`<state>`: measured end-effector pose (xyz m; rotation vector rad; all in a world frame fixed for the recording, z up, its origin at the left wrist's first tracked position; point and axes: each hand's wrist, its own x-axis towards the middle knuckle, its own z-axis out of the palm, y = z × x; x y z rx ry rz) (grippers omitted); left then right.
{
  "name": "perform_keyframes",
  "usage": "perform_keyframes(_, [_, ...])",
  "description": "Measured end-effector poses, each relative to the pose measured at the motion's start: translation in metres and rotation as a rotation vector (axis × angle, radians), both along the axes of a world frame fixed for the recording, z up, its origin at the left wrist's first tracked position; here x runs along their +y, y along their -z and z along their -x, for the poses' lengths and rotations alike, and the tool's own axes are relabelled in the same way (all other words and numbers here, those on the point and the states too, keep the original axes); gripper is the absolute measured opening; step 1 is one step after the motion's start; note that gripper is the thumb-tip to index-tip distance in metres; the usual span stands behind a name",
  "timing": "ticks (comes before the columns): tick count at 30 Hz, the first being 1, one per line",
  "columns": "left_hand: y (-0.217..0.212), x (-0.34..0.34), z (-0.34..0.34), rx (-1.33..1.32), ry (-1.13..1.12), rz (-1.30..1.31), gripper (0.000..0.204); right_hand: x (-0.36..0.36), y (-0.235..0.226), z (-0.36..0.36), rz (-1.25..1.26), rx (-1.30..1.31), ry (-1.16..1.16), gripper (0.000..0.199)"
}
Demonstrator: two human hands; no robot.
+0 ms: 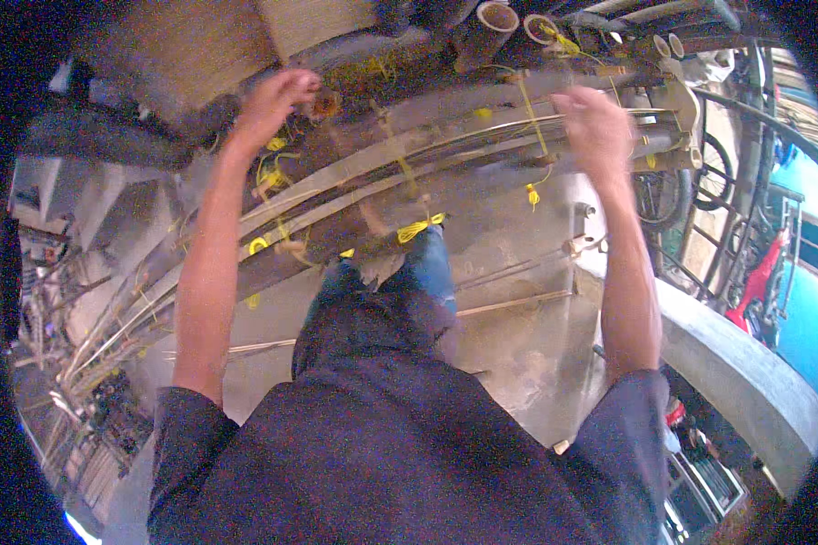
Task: The person repeatedly ties yellow rope around thin wooden sticks that are laid across a horizontal wooden rack. They loop the rope around the sticks and pull it tight, moving along the rack to secure multiple sticks in sequence.
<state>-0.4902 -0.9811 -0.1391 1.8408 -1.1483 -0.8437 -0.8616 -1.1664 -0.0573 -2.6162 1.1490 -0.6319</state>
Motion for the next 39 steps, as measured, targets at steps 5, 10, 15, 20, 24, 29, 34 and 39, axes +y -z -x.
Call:
perform_keyframes(5, [-0.031, 0.142, -0.049, -0.08, -0.227, 0.042, 0.033, 0.162, 0.012, 0.071, -0.663, -0.025, 0.255, 0.016])
perform_keyframes(10, [-0.048, 0.19, -0.035, 0.17, -0.272, 0.192, 0.023, 0.148, -0.011, -0.028, -0.008, 0.093, 0.11, 0.019])
perform_keyframes(15, [-0.066, 0.195, -0.025, 0.173, -0.117, 0.18, 0.018, -0.003, 0.029, 0.002, -0.118, 0.252, 0.089, 0.027])
perform_keyframes(20, [-0.068, 0.256, -0.035, 0.153, -0.3, 0.122, 0.018, 0.006, 0.058, 0.041, -0.665, -0.545, 0.694, 0.03])
perform_keyframes(24, [-0.06, 0.275, -0.033, 0.146, -0.412, 0.062, 0.019, 0.046, 0.044, 0.026, -0.208, -0.262, 0.155, 0.031])
perform_keyframes(29, [-0.068, 0.243, -0.016, 0.123, -0.277, 0.018, 0.02, -0.009, 0.044, 0.004, -0.436, 0.063, 0.107, 0.033])
perform_keyframes(34, [-0.068, 0.25, 0.003, 0.037, -0.305, -0.011, 0.02, 0.033, 0.091, 0.049, -0.621, -0.622, 0.653, 0.039])
perform_keyframes(39, [-0.061, 0.247, 0.013, -0.042, -0.354, -0.01, 0.018, 0.268, 0.103, -0.026, -1.439, -0.087, -0.037, 0.022])
